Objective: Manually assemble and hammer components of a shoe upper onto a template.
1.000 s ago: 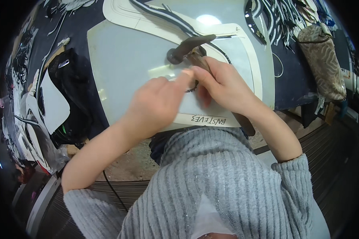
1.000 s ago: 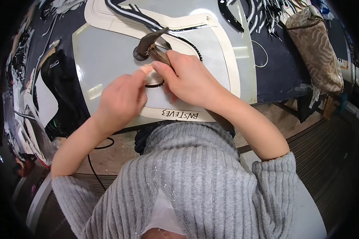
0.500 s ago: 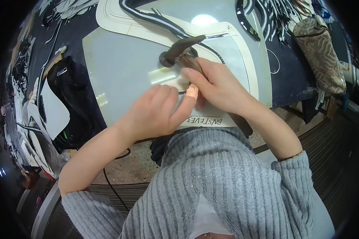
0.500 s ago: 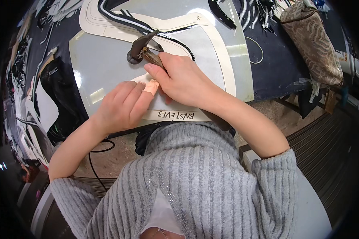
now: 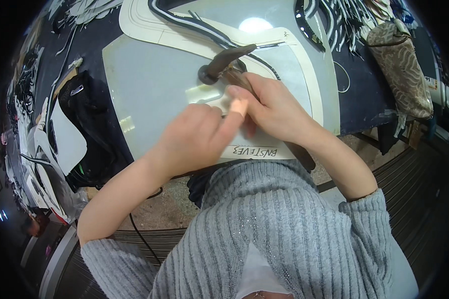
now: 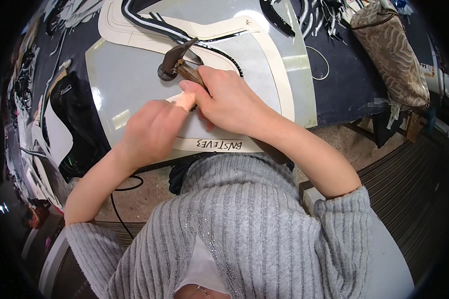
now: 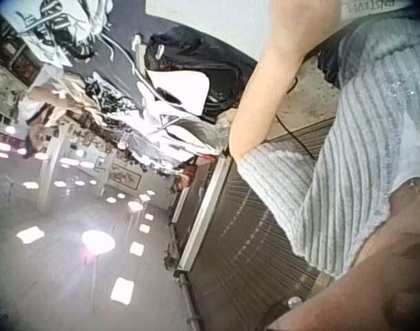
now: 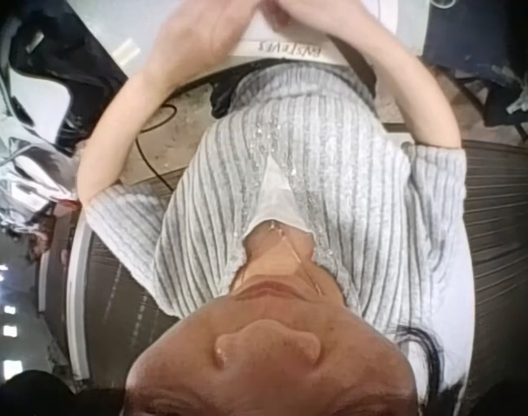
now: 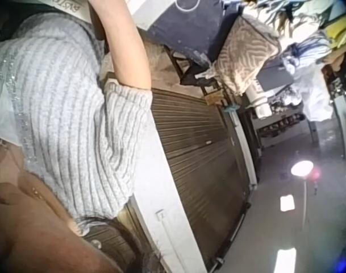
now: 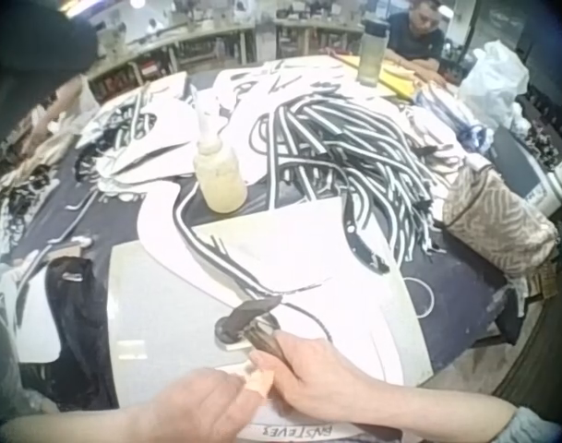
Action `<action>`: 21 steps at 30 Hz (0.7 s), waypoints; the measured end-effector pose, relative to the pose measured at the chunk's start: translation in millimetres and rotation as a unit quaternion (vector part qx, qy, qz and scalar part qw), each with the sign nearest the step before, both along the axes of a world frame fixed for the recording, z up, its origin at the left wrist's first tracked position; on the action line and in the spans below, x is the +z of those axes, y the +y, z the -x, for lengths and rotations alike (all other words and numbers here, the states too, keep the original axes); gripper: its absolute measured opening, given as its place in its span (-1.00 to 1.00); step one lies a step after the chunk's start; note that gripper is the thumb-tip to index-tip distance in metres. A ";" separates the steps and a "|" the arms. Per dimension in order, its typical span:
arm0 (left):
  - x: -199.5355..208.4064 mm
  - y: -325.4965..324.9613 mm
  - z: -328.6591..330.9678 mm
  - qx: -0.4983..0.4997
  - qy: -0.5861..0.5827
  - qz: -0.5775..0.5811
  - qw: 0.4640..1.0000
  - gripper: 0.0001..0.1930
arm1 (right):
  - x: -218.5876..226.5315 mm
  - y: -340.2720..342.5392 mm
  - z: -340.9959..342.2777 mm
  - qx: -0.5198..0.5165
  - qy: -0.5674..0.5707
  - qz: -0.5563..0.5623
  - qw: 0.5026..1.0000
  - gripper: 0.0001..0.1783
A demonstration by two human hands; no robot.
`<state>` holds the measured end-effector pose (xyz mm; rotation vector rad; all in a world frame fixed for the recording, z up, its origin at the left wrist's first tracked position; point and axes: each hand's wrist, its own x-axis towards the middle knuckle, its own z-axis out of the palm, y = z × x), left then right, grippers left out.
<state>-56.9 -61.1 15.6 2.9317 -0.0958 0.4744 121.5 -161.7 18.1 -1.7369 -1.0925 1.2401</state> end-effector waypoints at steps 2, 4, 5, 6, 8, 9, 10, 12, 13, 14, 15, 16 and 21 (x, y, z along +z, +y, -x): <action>-1.4 -1.8 5.6 0.053 0.019 0.091 0.994 -0.50 | 2.9 0.4 0.7 -0.009 0.041 0.033 0.999 -0.60; 1.9 -6.2 8.9 0.106 0.037 0.181 0.977 -0.48 | 1.1 0.2 0.0 -0.009 0.044 0.031 0.999 -0.61; 6.4 -9.7 10.3 0.173 0.042 0.283 0.943 -0.48 | 0.3 0.2 -0.4 -0.010 0.046 0.029 0.998 -0.61; 9.6 -11.3 11.9 0.237 0.045 0.379 0.893 -0.48 | 2.1 0.6 -0.1 -0.009 0.046 0.028 0.998 -0.61; 0.9 -9.3 24.4 0.224 0.033 0.349 0.910 -0.49 | 7.6 1.1 0.2 -0.016 0.067 0.054 0.996 -0.60; -1.6 -9.5 29.0 0.212 0.022 0.320 0.923 -0.49 | 7.5 1.3 0.1 -0.012 0.068 0.055 0.996 -0.60; -3.2 -12.1 30.5 0.216 0.022 0.321 0.922 -0.49 | 7.2 1.3 -0.3 -0.015 0.069 0.061 0.996 -0.60; -3.5 -17.0 30.1 0.201 0.045 0.248 0.947 -0.51 | 8.1 1.9 0.3 -0.013 0.070 0.067 0.995 -0.59; -7.7 -17.5 34.6 0.206 0.044 0.248 0.946 -0.51 | 9.7 2.2 1.5 -0.017 0.074 0.071 0.995 -0.59; -15.3 -18.5 41.1 0.183 0.020 0.234 0.955 -0.52 | 11.0 2.8 2.1 -0.021 0.078 0.076 0.994 -0.59; -19.2 -19.1 43.6 0.157 -0.006 0.221 0.963 -0.54 | 12.7 2.8 1.0 -0.019 0.074 0.077 0.994 -0.59; -20.7 -19.6 44.0 0.158 -0.010 0.222 0.962 -0.54 | 14.5 2.5 -0.4 -0.002 0.046 0.071 0.996 -0.60; -25.6 -23.1 41.2 0.121 -0.098 0.171 0.973 -0.58 | 32.7 -1.0 -5.3 0.121 -0.209 -0.017 0.970 -0.61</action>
